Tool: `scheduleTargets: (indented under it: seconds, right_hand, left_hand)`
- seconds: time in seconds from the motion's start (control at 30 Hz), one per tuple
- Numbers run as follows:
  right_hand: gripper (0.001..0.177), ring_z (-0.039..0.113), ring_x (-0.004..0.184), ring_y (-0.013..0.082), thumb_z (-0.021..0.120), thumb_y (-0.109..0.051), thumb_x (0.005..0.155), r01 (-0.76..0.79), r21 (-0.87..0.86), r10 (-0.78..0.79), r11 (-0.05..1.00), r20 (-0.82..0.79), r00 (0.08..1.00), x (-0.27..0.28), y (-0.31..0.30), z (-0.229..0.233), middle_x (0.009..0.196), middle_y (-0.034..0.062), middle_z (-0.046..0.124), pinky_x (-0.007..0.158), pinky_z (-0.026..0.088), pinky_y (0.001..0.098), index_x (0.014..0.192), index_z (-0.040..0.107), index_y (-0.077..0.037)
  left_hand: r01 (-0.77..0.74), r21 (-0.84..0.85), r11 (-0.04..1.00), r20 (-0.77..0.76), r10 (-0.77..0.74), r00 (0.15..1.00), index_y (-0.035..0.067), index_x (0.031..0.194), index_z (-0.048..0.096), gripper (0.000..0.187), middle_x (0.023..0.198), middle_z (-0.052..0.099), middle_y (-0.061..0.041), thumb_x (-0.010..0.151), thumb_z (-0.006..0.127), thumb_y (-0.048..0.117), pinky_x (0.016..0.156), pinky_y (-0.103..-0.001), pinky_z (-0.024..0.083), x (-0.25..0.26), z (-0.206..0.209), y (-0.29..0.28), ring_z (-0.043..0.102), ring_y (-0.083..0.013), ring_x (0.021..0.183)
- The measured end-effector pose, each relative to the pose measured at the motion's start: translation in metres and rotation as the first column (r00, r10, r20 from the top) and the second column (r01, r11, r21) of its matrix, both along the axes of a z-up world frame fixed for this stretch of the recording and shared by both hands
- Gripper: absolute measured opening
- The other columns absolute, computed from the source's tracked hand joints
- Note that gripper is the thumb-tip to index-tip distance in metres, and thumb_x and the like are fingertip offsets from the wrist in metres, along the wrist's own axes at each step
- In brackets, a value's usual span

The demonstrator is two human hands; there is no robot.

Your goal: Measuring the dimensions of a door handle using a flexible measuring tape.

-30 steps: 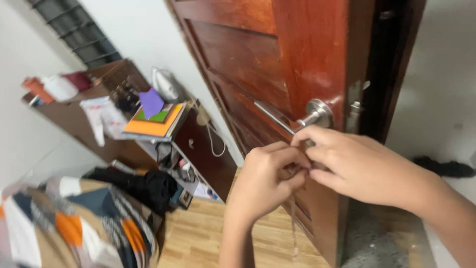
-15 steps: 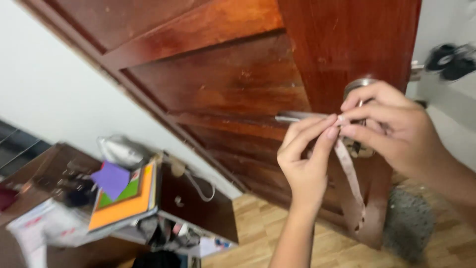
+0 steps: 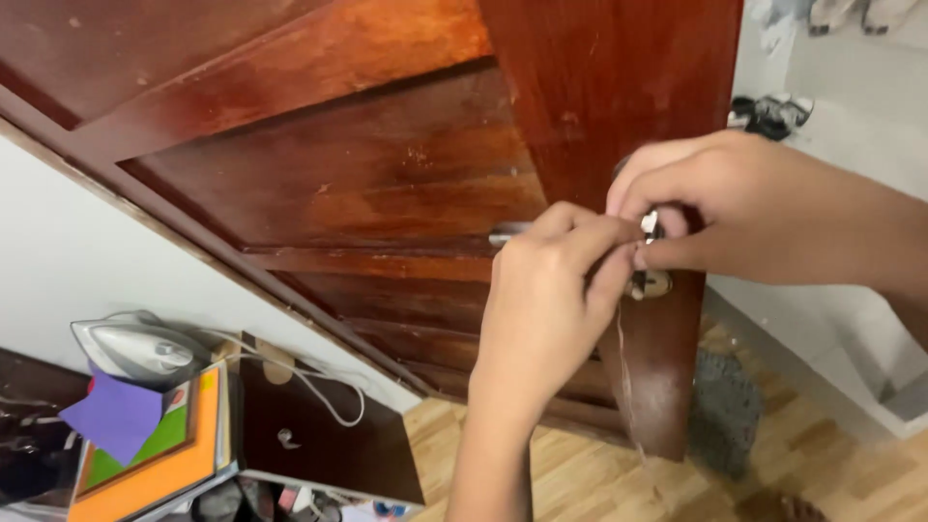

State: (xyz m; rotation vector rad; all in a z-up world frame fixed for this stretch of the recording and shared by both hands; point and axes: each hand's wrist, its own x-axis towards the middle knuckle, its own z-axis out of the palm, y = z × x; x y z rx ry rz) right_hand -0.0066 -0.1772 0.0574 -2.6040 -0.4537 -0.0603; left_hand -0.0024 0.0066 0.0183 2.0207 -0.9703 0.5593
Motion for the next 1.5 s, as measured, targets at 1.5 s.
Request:
scheduleTargets:
  seconds: [1.5]
  right_hand:
    - [0.020, 0.048, 0.055, 0.0066, 0.080, -0.018, 0.078, 0.049, 0.586, -0.042, 0.809, -0.026, 0.999, 0.012, -0.013, -0.047, 0.091, 0.0013, 0.078, 0.050, 0.039, 0.0246, 0.095, 0.081, -0.008]
  left_hand:
    - [0.077, -0.639, 0.765, -0.088, -0.172, 0.981, 0.000, 0.102, 0.076, 0.014, 0.105, 0.076, -0.011, 0.089, 0.077, -0.003, 0.081, -0.024, 0.061, 0.014, -0.044, -0.016, 0.072, -0.0131, 0.091]
